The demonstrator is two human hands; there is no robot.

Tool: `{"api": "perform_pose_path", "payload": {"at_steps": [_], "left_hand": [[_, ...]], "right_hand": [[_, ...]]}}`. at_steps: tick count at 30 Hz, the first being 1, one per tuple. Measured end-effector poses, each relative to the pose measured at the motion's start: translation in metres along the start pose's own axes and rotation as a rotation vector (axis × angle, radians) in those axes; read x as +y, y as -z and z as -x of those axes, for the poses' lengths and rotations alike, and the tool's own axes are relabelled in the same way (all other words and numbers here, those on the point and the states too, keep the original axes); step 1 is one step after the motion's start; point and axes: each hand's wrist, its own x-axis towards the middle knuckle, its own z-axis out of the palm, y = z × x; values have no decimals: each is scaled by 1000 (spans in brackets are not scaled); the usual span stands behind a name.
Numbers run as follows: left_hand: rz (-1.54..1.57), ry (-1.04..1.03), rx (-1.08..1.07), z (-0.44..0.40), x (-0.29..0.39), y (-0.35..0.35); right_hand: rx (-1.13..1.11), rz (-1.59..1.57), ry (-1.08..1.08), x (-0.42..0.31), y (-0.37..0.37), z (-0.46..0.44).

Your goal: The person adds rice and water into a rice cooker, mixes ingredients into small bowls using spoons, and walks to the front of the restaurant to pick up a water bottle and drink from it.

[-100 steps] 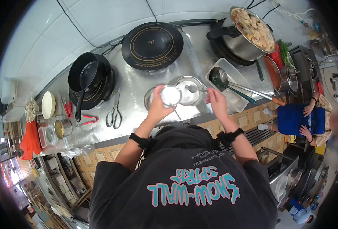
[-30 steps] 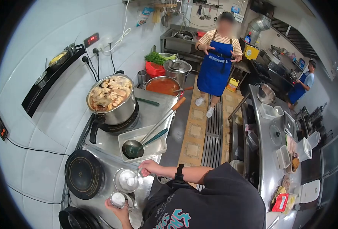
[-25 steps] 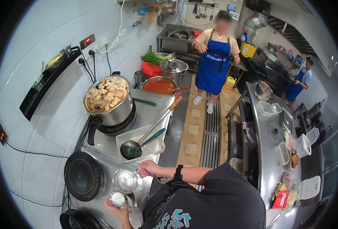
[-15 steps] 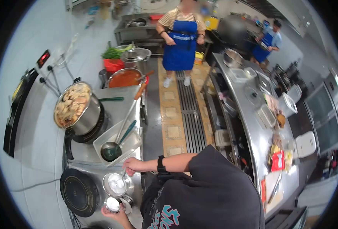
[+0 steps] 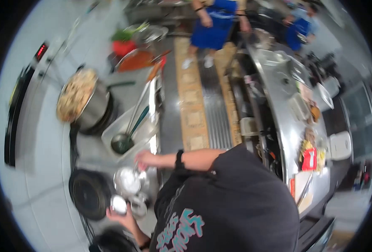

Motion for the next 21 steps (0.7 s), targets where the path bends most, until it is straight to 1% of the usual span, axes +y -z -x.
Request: {"api": "perform_pose_path", "payload": {"at_steps": [1, 2, 3, 4, 5, 6, 7, 8, 9, 10, 11, 12, 15, 17, 18, 21], "left_hand": [[25, -75, -3, -1, -4, 0], [89, -16, 36, 0, -8, 0], [64, -3, 53, 1, -6, 1], [74, -21, 66, 0, -8, 1], [91, -17, 49, 1, -9, 4], [125, -10, 84, 3, -14, 5], [2, -39, 117, 6, -27, 8], [69, -11, 137, 7, -23, 8], [54, 21, 152, 11, -21, 10], [-33, -9, 152, 11, -27, 13], [-96, 21, 145, 13, -21, 15], [-100, 7, 151, 13, -20, 17], [-128, 30, 182, 19, -19, 18], [-198, 11, 186, 21, -18, 18], [-203, 27, 173, 20, -16, 17], [-183, 82, 121, 17, -10, 10]], "right_hand": [[35, 11, -37, -3, -3, 0], [5, 1, 17, -4, -2, 1], [19, 5, 7, -14, -5, 6], [24, -6, -61, -26, -8, 11], [-10, -17, -60, -33, -8, 14], [-21, -56, -63, -28, -4, 8], [11, 32, -81, -46, -10, 15], [17, 43, -88, -47, -11, 13], [31, 92, -87, -43, -10, 9], [25, 147, -80, -40, -8, 4], [35, 169, -108, -40, -6, -2], [59, 191, -131, -40, -7, -4], [105, 185, -136, -51, -19, 3], [51, 187, -150, -46, -25, -5], [20, 184, -155, -44, -29, -10], [65, 172, -162, -59, -23, 1]]}}
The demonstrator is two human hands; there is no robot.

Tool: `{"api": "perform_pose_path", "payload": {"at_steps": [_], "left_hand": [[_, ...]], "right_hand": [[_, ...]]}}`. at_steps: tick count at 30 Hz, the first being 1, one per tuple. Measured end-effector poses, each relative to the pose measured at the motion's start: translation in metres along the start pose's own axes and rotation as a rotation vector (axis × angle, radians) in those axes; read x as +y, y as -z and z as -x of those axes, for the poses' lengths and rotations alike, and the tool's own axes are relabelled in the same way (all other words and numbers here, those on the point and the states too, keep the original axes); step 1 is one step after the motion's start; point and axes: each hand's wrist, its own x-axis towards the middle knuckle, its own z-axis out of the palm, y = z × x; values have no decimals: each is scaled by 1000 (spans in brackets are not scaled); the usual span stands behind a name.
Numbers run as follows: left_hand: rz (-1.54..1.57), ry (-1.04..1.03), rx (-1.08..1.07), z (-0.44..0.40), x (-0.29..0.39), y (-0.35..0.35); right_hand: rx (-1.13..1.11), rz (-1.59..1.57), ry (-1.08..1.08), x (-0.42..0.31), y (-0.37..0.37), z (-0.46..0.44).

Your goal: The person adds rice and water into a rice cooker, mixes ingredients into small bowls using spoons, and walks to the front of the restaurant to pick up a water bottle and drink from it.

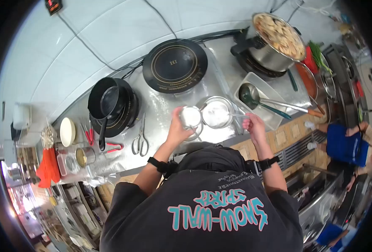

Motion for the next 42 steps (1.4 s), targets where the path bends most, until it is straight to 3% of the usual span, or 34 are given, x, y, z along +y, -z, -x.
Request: {"api": "perform_pose_path", "payload": {"at_steps": [9, 13, 21, 24, 26, 27, 29, 31, 34, 37, 38, 42], "left_hand": [[110, 12, -196, -14, 18, -27], [99, -69, -165, -17, 23, -34], [187, -108, -132, -16, 19, -42], [202, -38, -129, -15, 24, -25], [226, -90, -99, -27, 11, -12], [193, -224, -45, -40, 15, 0], [224, -146, -36, -67, 49, 37], [88, -347, 40, -109, 77, 77], [-41, -295, 123, -165, 160, 139], [-179, -650, 345, -259, 202, 173], [-45, -486, 265, -274, 236, 178], [-155, -372, 288, -370, 289, 181]], "right_hand": [[-132, 110, 206, -52, -53, 55], [-165, 165, 268, -50, -58, 58], [-99, -69, 125, -56, -32, 55], [-46, -118, 161, -60, -22, 56], [-6, -29, 251, -57, -18, 52], [-65, 41, 258, -51, -10, 42], [-72, 107, 230, -35, -10, 27], [-174, 144, 211, -15, -10, 7], [-240, 205, 158, 6, -18, -13], [-320, 246, 84, 15, -14, -27], [-341, 261, 55, 16, -12, -29], [-287, 383, 65, -5, 9, -13]]}}
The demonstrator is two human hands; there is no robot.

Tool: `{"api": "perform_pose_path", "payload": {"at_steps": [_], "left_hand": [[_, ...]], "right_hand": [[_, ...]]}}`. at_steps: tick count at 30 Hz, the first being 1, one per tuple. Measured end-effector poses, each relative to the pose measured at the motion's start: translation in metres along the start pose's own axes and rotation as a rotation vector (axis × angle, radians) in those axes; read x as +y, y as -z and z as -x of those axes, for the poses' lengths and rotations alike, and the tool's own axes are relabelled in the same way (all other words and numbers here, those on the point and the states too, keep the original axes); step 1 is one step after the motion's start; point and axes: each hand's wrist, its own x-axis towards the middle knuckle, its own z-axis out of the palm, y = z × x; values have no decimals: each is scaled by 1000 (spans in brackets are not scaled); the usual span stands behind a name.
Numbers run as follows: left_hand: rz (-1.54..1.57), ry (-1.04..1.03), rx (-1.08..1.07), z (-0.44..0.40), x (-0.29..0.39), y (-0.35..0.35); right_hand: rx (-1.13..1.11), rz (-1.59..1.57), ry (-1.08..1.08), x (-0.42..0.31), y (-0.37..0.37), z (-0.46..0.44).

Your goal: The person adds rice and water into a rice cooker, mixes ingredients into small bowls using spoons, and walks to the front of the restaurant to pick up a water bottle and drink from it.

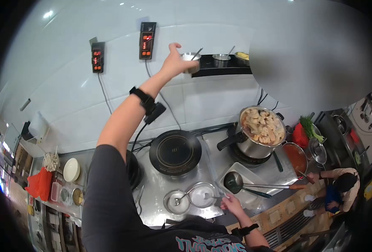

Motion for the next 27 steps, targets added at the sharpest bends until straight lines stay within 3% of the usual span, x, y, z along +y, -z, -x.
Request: {"api": "perform_pose_path", "payload": {"at_steps": [7, 9, 11, 12, 13, 16, 19, 20, 22, 23, 26, 27], "left_hand": [[-521, 172, 40, -73, 4, -83], [-581, 185, -12, -82, -13, -99], [-658, 240, -100, -79, -8, -100], [-656, 263, -96, -80, -6, -99], [-656, 287, -98, -79, -4, -99], [-660, 115, 101, -62, 3, -93], [-470, -290, 278, -22, -8, -78], [-428, -411, 303, 8, -1, -71], [-183, -348, 179, 79, 13, -46], [-56, -215, 164, 118, 23, -35], [-133, -160, 163, 215, 8, 11], [-132, -51, 161, 244, 5, 23]], "right_hand": [[37, 40, 178, -76, 55, 50], [128, 330, 307, -142, 63, 60], [233, 541, 583, -180, 80, 32], [257, 583, 846, -220, 77, 21], [248, 635, 894, -265, 70, 17], [324, 730, 1184, -358, 50, -46], [436, 679, 1483, -448, 8, -116], [452, 762, 1429, -473, -5, -136], [528, 843, 1177, -504, -25, -161], [594, 875, 1120, -514, -34, -196], [617, 858, 809, -530, -55, -228], [614, 808, 747, -531, -59, -227]]}}
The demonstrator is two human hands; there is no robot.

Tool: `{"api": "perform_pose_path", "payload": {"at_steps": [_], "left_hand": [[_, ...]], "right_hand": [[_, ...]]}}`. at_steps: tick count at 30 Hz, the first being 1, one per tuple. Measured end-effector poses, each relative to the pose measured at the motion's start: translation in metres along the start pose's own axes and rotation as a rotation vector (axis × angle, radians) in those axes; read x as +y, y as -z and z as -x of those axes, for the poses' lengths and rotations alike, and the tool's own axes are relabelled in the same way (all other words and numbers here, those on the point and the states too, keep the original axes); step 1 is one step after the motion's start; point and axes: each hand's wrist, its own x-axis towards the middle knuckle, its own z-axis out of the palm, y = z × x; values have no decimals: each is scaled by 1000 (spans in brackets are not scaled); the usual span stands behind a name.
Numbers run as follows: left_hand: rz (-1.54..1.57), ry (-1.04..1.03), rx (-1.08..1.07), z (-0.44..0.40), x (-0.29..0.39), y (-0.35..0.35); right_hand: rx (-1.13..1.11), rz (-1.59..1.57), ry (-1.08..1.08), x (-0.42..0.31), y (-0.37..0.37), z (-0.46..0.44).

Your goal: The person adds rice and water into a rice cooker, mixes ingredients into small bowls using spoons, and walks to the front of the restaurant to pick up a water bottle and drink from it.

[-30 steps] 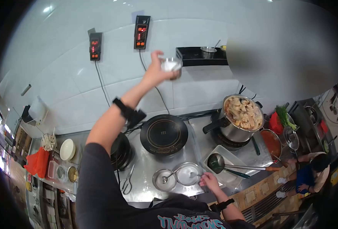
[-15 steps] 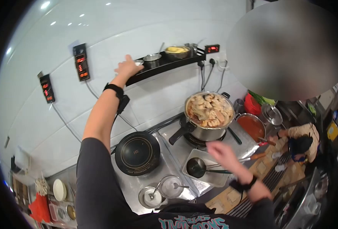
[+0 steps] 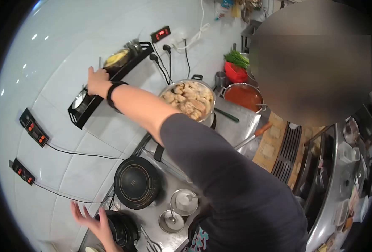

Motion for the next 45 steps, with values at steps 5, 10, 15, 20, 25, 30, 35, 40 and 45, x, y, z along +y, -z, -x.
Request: {"api": "perform_pose_path", "payload": {"at_steps": [5, 10, 15, 20, 25, 30, 35, 40, 45], "left_hand": [[36, 385, 99, 92, -13, 56], [31, 366, 182, 122, -23, 73], [217, 351, 152, 123, -28, 43], [628, 331, -104, 120, -14, -17], [916, 416, -475, 147, 18, -64], [874, 447, -593, 214, -26, -68], [770, 670, -449, 270, -73, -12], [718, 818, -234, 318, -101, 10], [728, 881, -218, 371, -110, 5]], "right_hand": [[325, -61, 32, 2, -30, -7], [401, -162, 242, 0, 20, 13], [335, -154, 423, 7, 90, 98], [79, -198, 539, 28, 107, 243], [-284, -376, 540, 48, 43, 406], [-373, -567, 595, 57, -31, 506], [-960, -840, 255, 50, -31, 504], [-774, -87, 118, 94, -58, 500], [-692, 92, 332, 108, -122, 497]]}}
